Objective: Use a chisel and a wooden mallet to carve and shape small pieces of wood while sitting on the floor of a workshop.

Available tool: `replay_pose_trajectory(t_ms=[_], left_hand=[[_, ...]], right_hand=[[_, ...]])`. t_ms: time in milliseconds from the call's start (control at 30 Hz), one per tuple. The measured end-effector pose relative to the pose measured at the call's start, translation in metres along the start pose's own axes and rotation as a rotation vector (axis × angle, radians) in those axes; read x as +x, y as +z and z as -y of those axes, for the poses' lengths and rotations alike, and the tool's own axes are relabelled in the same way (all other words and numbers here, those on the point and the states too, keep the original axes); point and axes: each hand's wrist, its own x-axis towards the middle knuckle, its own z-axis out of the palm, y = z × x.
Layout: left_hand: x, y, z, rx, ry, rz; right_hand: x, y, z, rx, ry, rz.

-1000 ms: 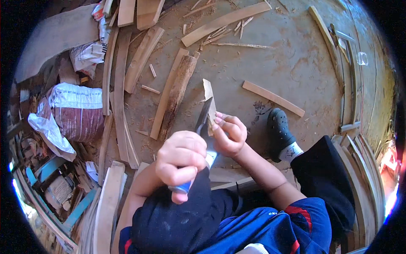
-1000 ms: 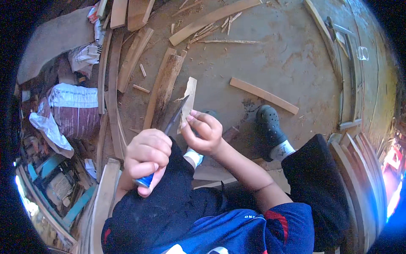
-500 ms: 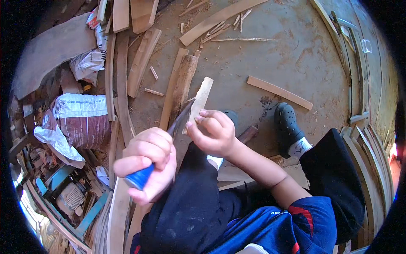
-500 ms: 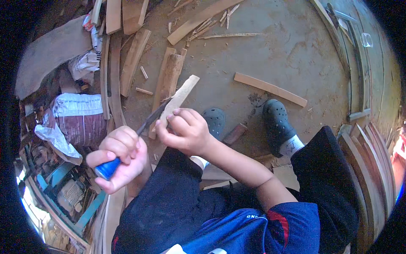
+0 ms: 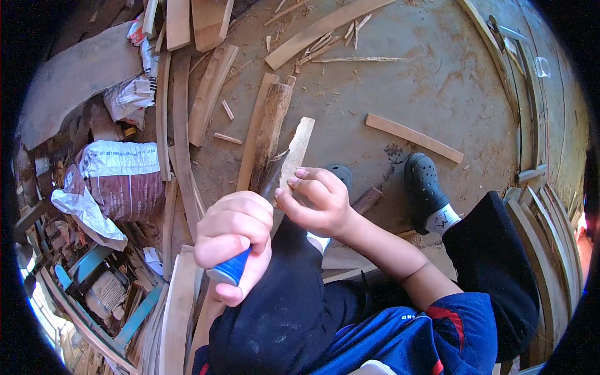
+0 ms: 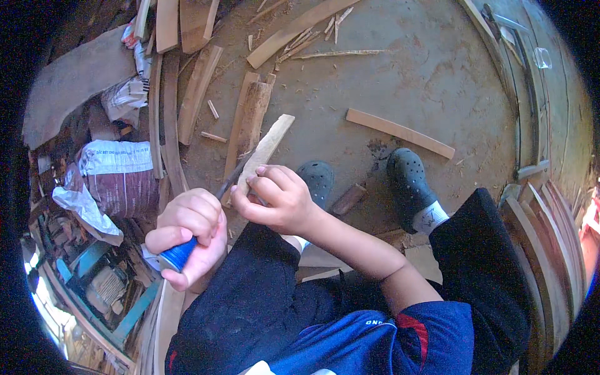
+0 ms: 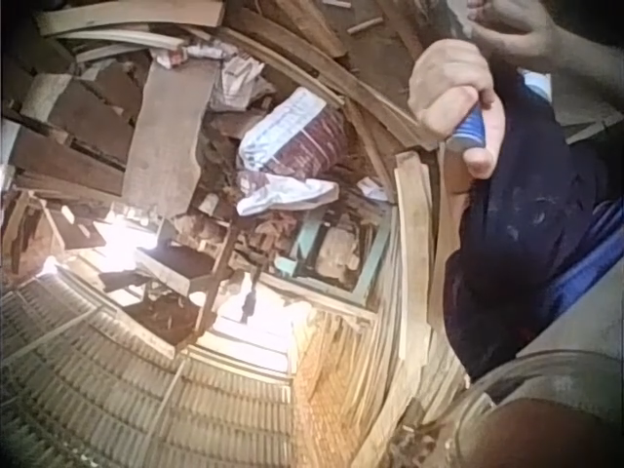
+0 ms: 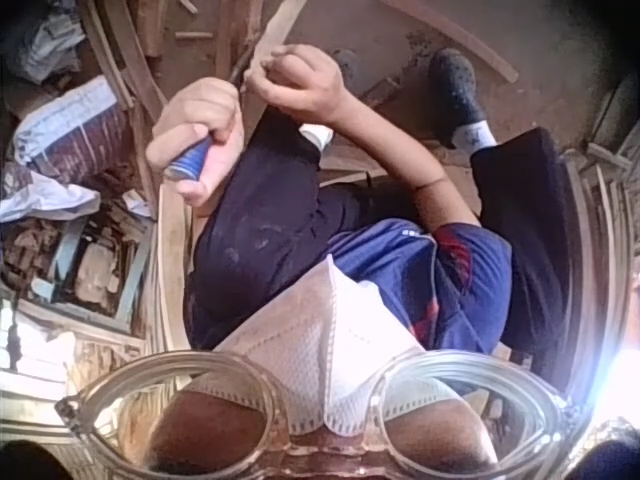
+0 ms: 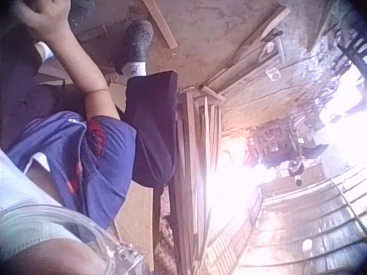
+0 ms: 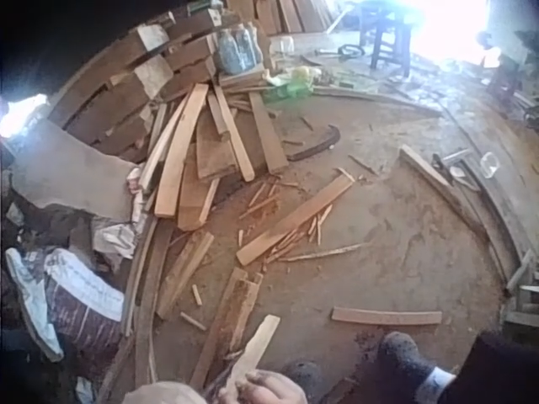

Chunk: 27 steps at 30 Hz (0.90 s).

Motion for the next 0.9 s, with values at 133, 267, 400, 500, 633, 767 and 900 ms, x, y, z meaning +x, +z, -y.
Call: replay_pose_trajectory(t_ms=[133, 267, 400, 500, 633, 767, 900], left_hand=[[0.0, 0.001, 0.0, -0.004, -0.019, -0.031], [0.002, 0.006, 0.004, -0.011, -0.014, -0.032], [0.01, 0.01, 0.007, 0.004, -0.072, -0.014], [0.024, 0.009, 0.02, -0.058, -0.143, -0.013], [0.051, 0.009, 0.039, -0.012, -0.323, -0.076], [0.052, 0.004, 0.056, 0.227, -0.182, -0.109], [-0.032, -0.049, 0.086, 0.658, -0.734, -0.153]], right_hand=[[0.0, 0.001, 0.001, 0.029, 0.039, -0.028], [0.007, 0.001, -0.005, 0.067, 0.117, -0.039], [0.021, -0.003, -0.02, 0.088, 0.158, -0.001], [0.049, -0.009, -0.035, 0.297, 0.164, 0.003], [0.055, -0.005, -0.055, 0.438, 0.101, 0.2], [0.077, -0.007, -0.069, 0.244, 0.053, 0.06], [0.073, -0.003, -0.074, 0.447, 0.251, 0.051]])
